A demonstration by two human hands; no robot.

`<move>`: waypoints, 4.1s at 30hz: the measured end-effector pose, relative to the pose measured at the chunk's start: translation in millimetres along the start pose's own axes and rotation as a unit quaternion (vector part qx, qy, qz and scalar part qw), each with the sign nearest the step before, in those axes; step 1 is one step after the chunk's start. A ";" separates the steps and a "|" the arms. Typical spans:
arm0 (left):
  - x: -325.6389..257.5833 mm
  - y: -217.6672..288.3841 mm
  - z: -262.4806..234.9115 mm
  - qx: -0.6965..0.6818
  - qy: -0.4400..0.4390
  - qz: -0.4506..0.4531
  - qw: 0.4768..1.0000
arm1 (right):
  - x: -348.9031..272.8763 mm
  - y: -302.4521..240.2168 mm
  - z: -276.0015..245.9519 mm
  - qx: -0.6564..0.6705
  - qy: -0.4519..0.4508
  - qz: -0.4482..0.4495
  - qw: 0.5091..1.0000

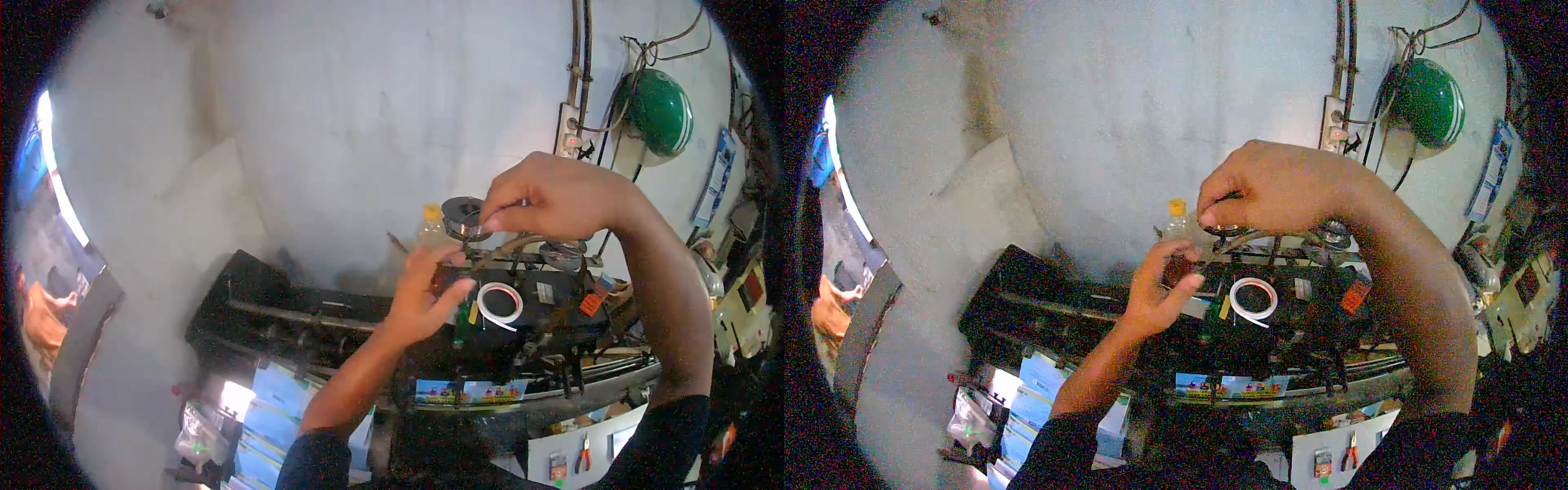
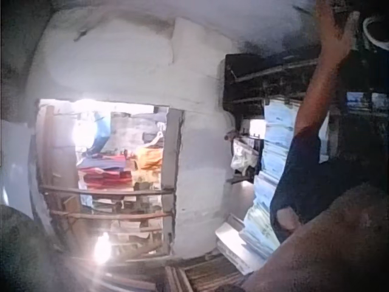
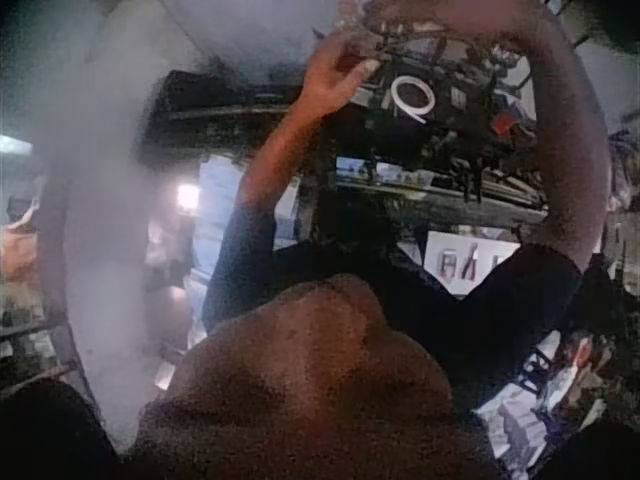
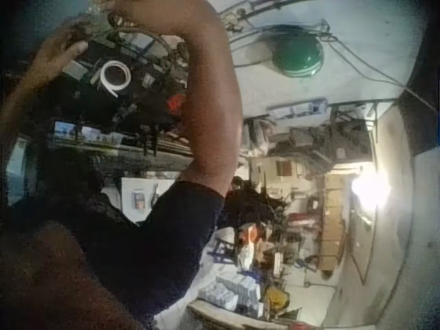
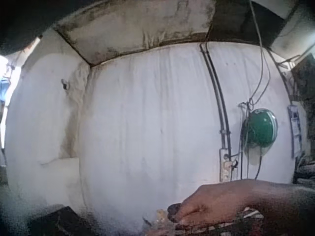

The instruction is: The person handles metal spools on a machine, uses pliers to adjust wire components, and manipulates parts of the assembly line mechanism.

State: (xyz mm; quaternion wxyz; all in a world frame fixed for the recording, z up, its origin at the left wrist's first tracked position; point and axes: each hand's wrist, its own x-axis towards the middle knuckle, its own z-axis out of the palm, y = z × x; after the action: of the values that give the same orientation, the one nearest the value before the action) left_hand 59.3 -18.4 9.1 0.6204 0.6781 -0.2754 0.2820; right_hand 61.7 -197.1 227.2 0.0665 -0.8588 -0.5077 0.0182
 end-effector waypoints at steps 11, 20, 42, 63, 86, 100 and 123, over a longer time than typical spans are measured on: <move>3.3 -9.3 16.7 0.188 0.022 0.148 0.971 | -25.0 7.5 -0.9 0.026 0.020 0.071 0.997; -1.0 -18.9 25.5 0.094 0.082 0.068 0.990 | -24.9 10.5 3.3 0.038 0.041 0.058 0.997; 8.8 -10.0 29.3 0.158 0.091 0.206 0.961 | -41.8 -3.3 22.5 -0.168 0.116 0.104 0.973; 5.9 -6.1 31.1 0.082 0.012 0.067 0.994 | -56.4 -28.4 39.6 -0.273 0.098 0.143 0.946; 6.4 0.4 40.0 0.201 0.044 0.118 0.971 | -69.7 -20.7 37.2 -0.289 0.090 0.181 0.936; 3.8 -10.5 30.6 0.192 0.041 0.171 0.965 | -122.5 27.4 49.2 -0.010 0.243 0.168 0.955; 1.4 -19.2 31.4 0.175 0.082 0.107 0.975 | -145.9 36.1 99.2 -0.012 0.294 0.184 0.938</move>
State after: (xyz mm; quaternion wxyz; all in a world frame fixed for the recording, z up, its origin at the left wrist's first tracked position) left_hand 75.5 -48.3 -5.3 0.4784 0.7177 -0.2409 0.4450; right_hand 12.7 -332.4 118.8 0.1984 -0.9050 -0.2985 -0.2290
